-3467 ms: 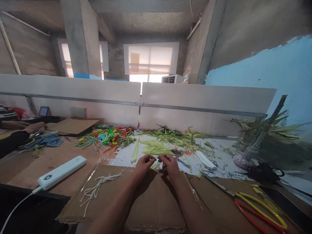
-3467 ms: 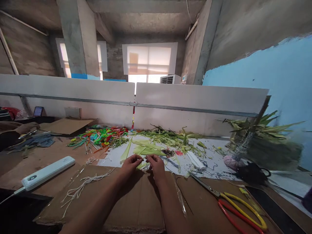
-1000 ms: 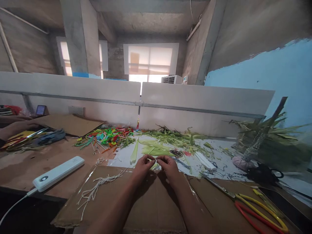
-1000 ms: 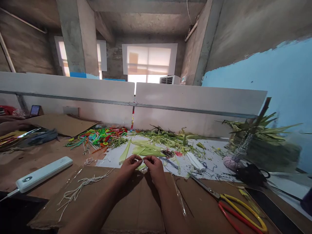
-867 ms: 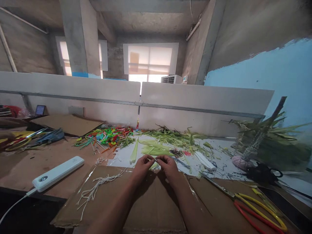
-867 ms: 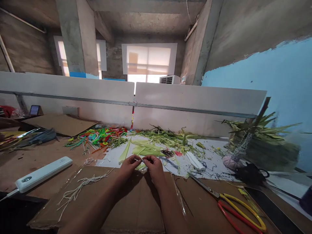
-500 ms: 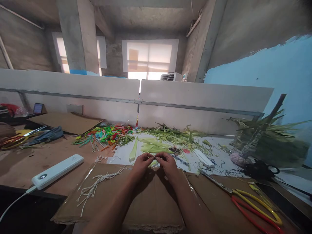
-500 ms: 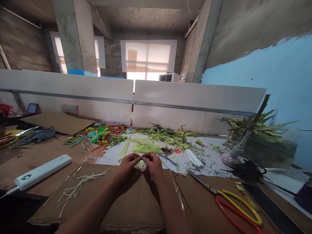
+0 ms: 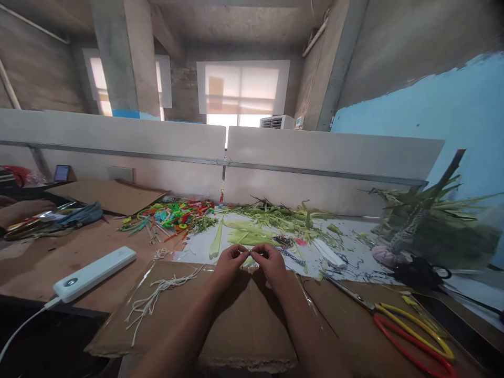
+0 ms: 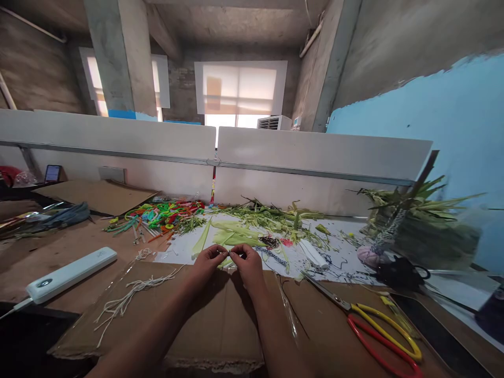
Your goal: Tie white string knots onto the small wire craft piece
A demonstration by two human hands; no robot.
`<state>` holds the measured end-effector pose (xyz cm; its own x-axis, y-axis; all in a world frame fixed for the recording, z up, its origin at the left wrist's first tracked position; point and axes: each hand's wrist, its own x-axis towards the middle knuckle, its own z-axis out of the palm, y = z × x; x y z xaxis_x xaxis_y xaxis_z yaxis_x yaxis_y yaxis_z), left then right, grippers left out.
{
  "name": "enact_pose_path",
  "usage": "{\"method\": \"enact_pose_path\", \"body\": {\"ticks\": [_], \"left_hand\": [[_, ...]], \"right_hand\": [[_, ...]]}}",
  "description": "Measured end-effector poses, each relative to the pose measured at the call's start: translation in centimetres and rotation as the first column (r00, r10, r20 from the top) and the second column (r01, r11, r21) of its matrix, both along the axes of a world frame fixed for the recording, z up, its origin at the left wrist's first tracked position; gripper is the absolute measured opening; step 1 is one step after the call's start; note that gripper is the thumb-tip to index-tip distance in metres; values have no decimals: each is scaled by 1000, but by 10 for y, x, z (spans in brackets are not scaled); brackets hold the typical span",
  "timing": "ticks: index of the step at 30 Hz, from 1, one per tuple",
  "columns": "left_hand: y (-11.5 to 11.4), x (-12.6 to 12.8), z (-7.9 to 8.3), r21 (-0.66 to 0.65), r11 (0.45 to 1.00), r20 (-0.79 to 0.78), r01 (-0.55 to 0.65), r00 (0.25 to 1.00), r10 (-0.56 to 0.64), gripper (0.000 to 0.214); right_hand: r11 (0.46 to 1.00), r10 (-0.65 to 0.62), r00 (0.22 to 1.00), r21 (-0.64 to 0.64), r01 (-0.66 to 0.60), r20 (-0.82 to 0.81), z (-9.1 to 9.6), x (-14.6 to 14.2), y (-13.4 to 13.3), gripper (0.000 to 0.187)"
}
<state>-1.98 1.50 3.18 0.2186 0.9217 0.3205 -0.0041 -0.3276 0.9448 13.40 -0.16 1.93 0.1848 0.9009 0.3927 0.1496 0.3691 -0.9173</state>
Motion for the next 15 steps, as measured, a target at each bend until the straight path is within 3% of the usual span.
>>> {"method": "enact_pose_path", "body": {"ticks": [15], "left_hand": [[3, 0, -3, 55, 997, -100, -53, 993, 59, 30]], "right_hand": [[992, -106, 988, 86, 97, 114, 5, -4, -6, 18]]}}
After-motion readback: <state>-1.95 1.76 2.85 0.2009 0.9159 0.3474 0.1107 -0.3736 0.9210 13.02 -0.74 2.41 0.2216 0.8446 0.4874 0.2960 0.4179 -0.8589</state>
